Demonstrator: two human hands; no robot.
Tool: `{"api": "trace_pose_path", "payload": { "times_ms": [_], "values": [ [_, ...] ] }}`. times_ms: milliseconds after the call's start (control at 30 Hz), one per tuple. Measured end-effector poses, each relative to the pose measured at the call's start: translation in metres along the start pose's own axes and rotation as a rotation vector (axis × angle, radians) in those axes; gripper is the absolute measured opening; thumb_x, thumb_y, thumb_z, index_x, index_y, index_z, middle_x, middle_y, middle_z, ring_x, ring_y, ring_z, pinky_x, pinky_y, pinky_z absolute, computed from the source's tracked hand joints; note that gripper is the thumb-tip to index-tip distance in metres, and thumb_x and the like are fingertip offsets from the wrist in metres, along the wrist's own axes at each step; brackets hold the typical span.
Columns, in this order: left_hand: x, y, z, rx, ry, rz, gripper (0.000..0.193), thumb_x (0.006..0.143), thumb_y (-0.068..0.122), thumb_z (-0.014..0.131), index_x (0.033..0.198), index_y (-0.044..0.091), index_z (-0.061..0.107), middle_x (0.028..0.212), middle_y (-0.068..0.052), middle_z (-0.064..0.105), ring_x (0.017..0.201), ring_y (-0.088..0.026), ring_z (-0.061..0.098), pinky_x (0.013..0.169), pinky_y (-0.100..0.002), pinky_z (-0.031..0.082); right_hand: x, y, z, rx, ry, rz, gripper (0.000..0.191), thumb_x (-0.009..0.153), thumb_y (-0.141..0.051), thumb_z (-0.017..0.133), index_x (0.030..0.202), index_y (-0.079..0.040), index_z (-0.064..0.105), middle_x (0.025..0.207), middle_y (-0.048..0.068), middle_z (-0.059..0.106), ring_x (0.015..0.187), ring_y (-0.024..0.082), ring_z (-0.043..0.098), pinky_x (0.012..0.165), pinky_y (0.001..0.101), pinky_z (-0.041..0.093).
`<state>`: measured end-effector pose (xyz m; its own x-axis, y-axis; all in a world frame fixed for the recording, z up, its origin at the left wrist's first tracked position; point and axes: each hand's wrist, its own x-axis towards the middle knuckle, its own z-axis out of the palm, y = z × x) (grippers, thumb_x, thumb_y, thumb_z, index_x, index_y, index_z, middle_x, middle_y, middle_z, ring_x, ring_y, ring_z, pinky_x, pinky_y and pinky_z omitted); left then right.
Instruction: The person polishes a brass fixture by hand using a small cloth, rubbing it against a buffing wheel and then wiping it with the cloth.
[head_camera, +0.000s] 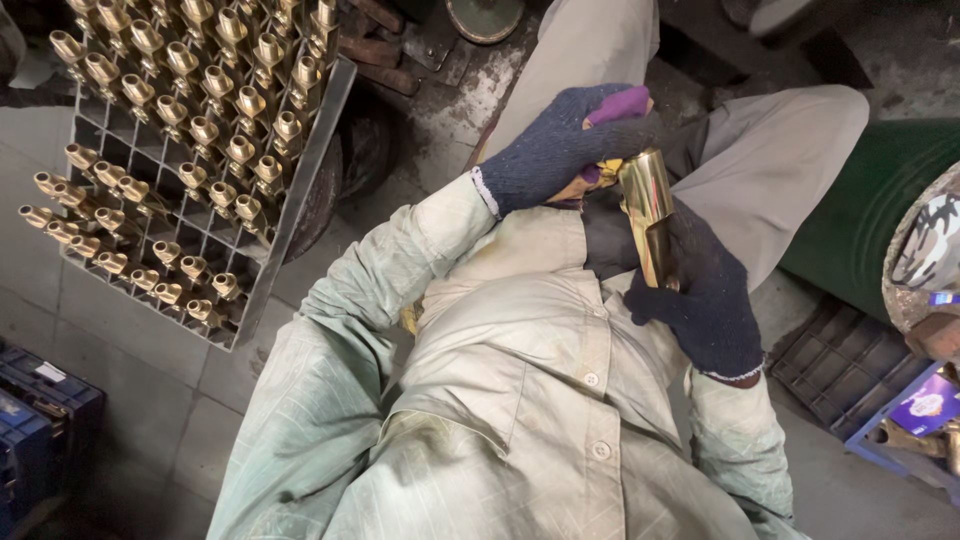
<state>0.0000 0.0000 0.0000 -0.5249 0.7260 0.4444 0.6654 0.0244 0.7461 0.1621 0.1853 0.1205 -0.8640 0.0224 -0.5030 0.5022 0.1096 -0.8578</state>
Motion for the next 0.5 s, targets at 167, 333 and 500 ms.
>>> {"api": "trace_pose_path", "payload": {
  "times_ms": [167,333,500],
  "values": [
    [0.001,0.006,-0.002,-0.001,-0.030,-0.038,0.043,0.093,0.013,0.074,0.135,0.012,0.064,0.139,-0.018,0.061,0.121,-0.036,0.065,0.101,-0.041,0.055,-0.003,0.000,0.000,-0.121,-0.029,-0.052,0.095,0.061,0.012,0.073,0.152,-0.002,0.047,0.108,0.011,0.068,0.068,0.014,0.066,0.058,0.0309,0.057],
    [0.003,0.018,-0.007,-0.229,-0.067,-0.279,0.031,0.103,0.015,0.060,0.134,0.015,0.066,0.130,-0.013,0.063,0.097,-0.020,0.067,0.077,-0.027,0.058,-0.004,0.002,0.002,-0.138,0.001,-0.027,0.098,0.058,0.013,0.072,0.152,-0.002,0.047,0.112,0.011,0.069,0.069,0.014,0.066,0.058,0.0311,0.057],
    [0.007,0.023,-0.006,-0.455,-0.061,-0.480,0.026,0.111,0.026,0.056,0.128,0.018,0.073,0.108,-0.006,0.067,0.078,-0.007,0.064,0.068,-0.022,0.057,-0.003,0.000,0.004,-0.133,-0.012,-0.114,0.099,0.056,0.015,0.071,0.152,0.000,0.047,0.125,0.011,0.065,0.076,0.013,0.064,0.062,0.0301,0.057]
  ]
}}
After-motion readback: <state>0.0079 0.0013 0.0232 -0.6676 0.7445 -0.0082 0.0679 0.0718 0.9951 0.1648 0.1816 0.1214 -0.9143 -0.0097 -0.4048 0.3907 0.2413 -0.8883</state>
